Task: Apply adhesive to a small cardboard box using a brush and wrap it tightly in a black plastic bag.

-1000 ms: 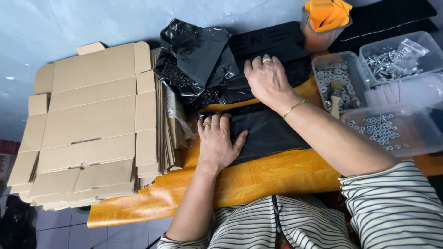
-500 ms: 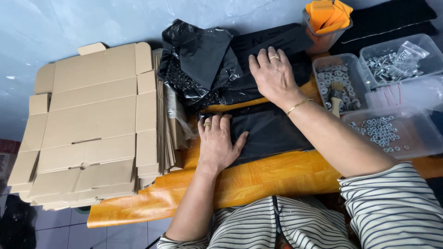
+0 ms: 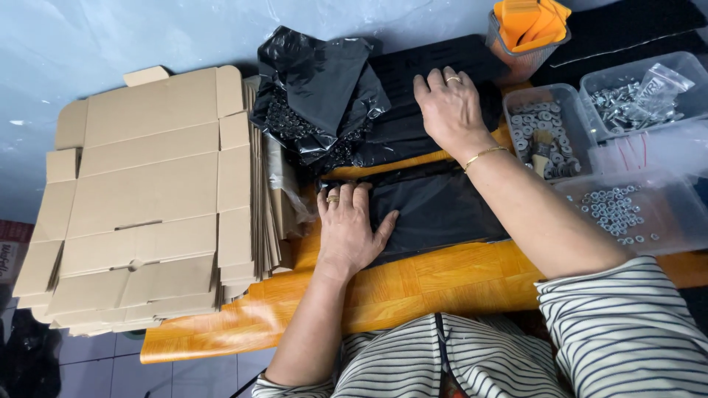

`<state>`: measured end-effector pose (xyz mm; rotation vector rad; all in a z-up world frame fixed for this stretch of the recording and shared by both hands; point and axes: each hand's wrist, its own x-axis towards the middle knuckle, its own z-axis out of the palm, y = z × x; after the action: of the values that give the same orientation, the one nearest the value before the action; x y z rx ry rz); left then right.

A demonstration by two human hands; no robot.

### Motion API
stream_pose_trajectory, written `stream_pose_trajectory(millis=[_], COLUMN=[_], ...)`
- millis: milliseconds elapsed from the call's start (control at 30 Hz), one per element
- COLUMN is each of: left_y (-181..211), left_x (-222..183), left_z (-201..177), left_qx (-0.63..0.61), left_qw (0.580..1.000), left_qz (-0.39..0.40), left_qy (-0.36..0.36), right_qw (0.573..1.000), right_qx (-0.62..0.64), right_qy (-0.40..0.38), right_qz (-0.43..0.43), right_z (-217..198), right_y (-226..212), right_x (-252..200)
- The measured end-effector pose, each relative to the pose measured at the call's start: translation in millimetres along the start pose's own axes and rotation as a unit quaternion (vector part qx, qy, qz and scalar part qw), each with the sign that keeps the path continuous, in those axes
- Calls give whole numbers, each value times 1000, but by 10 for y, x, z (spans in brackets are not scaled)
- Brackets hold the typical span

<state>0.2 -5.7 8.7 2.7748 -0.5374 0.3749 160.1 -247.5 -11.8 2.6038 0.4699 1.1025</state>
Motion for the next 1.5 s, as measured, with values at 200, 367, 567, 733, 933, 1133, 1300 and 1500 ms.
stream_pose_trajectory(millis=[200,367,567,733,933,1133,1300,1500], left_y=[-2,-9,-10,-12,-23,-95,-67,-187], left_x=[-2,-5,-2,-20,-20,-33,-7,3], left_z=[-10,-27,-11,-2,4,140,-5,165], left_qx=[-9,-5,-6,-3,-10,25,18,20], left_qw=[1000,1000,1000,1000,1000,998,997,997], left_qz=[6,-3,0,-4,0,5,1,-21], left_qy=[9,-5,-3,-2,6,-59,-69,-78], right_qw=[996,958,993,990,950,887,887,844], right_qx=[-49,107,14,63,171,321,299,309], right_qy=[-79,-259,-101,-122,-247,-331,-352,-384], right_qz=[2,53,65,30,81,7,-17,213], right_z=[639,597,148,316,-226,-1620,-1571,-1251], right_y=[-101,-25,-85,-175,-180,-803,-616,-69], right_x=[66,320,241,136,269,-156,-751,-1108])
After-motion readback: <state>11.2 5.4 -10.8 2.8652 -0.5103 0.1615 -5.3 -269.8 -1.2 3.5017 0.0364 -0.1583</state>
